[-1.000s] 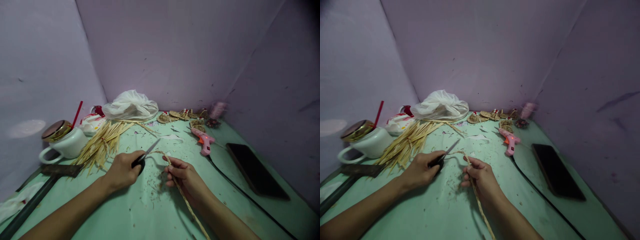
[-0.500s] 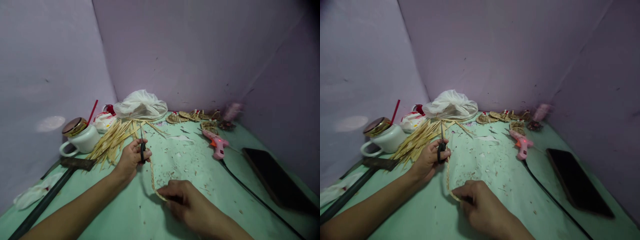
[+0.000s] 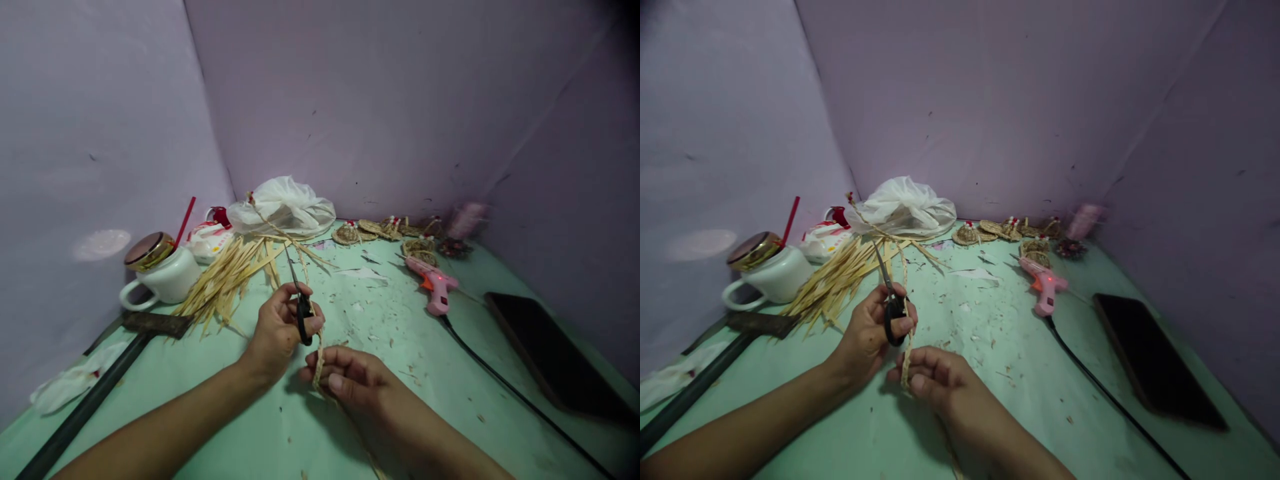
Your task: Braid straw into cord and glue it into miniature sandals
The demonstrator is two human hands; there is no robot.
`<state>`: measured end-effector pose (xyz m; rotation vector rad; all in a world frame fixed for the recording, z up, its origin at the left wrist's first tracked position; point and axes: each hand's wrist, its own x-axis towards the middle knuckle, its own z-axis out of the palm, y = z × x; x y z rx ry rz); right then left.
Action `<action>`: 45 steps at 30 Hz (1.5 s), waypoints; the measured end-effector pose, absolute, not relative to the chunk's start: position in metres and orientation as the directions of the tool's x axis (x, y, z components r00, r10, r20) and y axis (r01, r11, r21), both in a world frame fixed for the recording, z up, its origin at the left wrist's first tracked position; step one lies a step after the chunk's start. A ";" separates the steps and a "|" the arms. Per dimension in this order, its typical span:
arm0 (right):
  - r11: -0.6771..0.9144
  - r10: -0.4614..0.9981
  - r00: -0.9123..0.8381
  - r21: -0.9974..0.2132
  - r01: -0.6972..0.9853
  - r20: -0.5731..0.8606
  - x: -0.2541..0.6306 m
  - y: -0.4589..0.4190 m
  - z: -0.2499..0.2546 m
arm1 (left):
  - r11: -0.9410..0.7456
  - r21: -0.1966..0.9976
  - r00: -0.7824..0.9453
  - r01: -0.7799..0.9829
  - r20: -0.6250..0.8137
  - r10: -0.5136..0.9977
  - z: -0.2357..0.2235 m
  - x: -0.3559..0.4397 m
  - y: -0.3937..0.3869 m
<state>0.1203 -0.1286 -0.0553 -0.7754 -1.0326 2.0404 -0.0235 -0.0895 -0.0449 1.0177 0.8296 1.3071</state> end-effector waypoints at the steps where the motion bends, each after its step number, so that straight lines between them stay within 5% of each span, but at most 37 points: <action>1: -0.456 0.796 -0.564 -0.832 -0.317 -0.222 0.120 -0.129 -0.055 | -0.022 0.929 0.102 -0.368 0.064 0.993 -0.045 -0.024 -0.088; 7: -0.515 0.813 -0.392 -0.845 -0.143 -0.430 0.123 -0.122 -0.056 | -0.015 0.930 0.123 -0.367 0.065 0.990 -0.044 -0.027 -0.083; 11: -0.371 0.906 -0.214 -0.929 0.020 -0.366 0.124 -0.117 -0.061 | 0.010 0.935 0.186 -0.353 0.059 0.981 -0.043 -0.025 -0.087; 19: -0.228 0.962 -0.162 -0.973 -0.048 -0.217 0.123 -0.122 -0.055 | -0.055 0.998 0.042 0.012 0.054 0.998 -0.056 -0.027 -0.069; 24: -0.299 0.954 -0.004 -0.945 -0.133 -0.301 0.129 -0.110 -0.061 | -0.020 0.984 0.090 0.176 0.004 0.996 -0.054 -0.038 -0.072; 28: -0.259 0.963 0.038 -0.955 -0.146 -0.267 0.134 -0.102 -0.063 | -0.405 0.712 0.400 0.574 0.188 0.897 -0.041 -0.052 -0.081; 34: -0.206 0.976 0.054 -0.977 -0.060 -0.209 0.144 -0.097 -0.062 | -0.700 0.311 0.664 0.643 0.228 0.712 -0.047 -0.057 -0.080; 45: -0.212 0.974 -0.094 -0.974 -0.074 -0.205 0.149 -0.095 -0.068 | -0.748 0.160 0.714 0.644 0.225 0.663 -0.050 -0.060 -0.077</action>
